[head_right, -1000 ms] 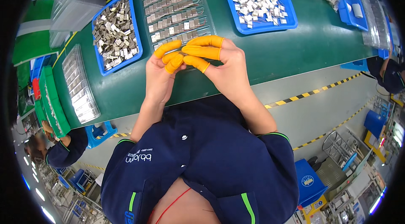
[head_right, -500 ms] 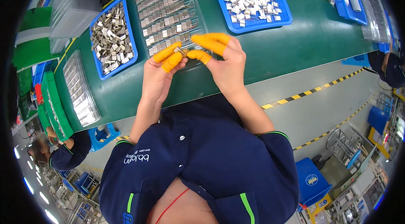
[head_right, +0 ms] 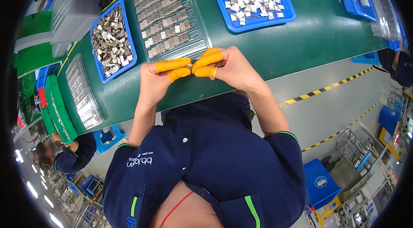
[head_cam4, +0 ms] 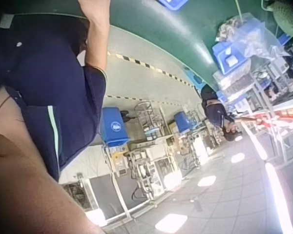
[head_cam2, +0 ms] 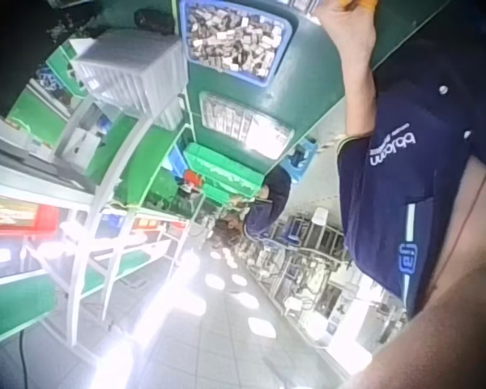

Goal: The person picks small metallic components from blue trays and places them into a clear plastic organizer. They use yellow finger cots to handle the parts, repeatedly transferring items from the bulk trays to the slots in the organizer.

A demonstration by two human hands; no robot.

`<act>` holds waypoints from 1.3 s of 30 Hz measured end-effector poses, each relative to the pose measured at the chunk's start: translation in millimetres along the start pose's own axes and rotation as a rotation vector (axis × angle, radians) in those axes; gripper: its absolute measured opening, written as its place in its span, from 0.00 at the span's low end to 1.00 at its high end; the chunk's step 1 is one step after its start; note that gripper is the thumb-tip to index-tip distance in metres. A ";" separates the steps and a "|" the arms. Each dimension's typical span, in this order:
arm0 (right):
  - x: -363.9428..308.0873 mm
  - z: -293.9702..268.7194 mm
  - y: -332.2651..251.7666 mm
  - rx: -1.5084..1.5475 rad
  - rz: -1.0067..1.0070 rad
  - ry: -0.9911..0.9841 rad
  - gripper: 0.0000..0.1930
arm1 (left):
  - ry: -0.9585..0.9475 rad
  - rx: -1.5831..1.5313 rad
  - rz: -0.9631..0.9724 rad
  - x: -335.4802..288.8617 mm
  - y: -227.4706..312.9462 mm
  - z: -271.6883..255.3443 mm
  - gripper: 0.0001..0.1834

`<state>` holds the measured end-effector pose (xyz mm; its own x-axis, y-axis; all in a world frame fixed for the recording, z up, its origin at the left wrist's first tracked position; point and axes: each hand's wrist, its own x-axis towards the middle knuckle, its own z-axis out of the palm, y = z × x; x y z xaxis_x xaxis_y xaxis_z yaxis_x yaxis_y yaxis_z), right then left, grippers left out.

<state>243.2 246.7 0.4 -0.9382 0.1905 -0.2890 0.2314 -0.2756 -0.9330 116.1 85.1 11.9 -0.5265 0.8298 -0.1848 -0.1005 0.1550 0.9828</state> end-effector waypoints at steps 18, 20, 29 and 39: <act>28.9 0.6 -27.2 -0.363 -0.404 0.423 0.13 | 0.278 -0.159 -0.016 22.4 1.8 -2.6 0.17; 28.1 5.1 -23.9 -0.699 -0.615 0.479 0.12 | 0.328 -0.248 -0.046 21.7 2.7 0.1 0.16; 34.4 17.1 -13.5 -1.008 -0.791 0.547 0.08 | 0.274 -0.340 -0.024 24.1 1.8 -2.7 0.15; 36.3 -7.1 -2.8 -1.220 -0.702 0.624 0.06 | 0.578 0.713 0.405 10.1 -27.8 10.9 0.17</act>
<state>210.3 261.0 -9.0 -0.7631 0.3848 0.5192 0.1578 0.8900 -0.4278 122.7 95.1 -17.2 -0.7572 0.5328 0.3779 0.6070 0.3603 0.7083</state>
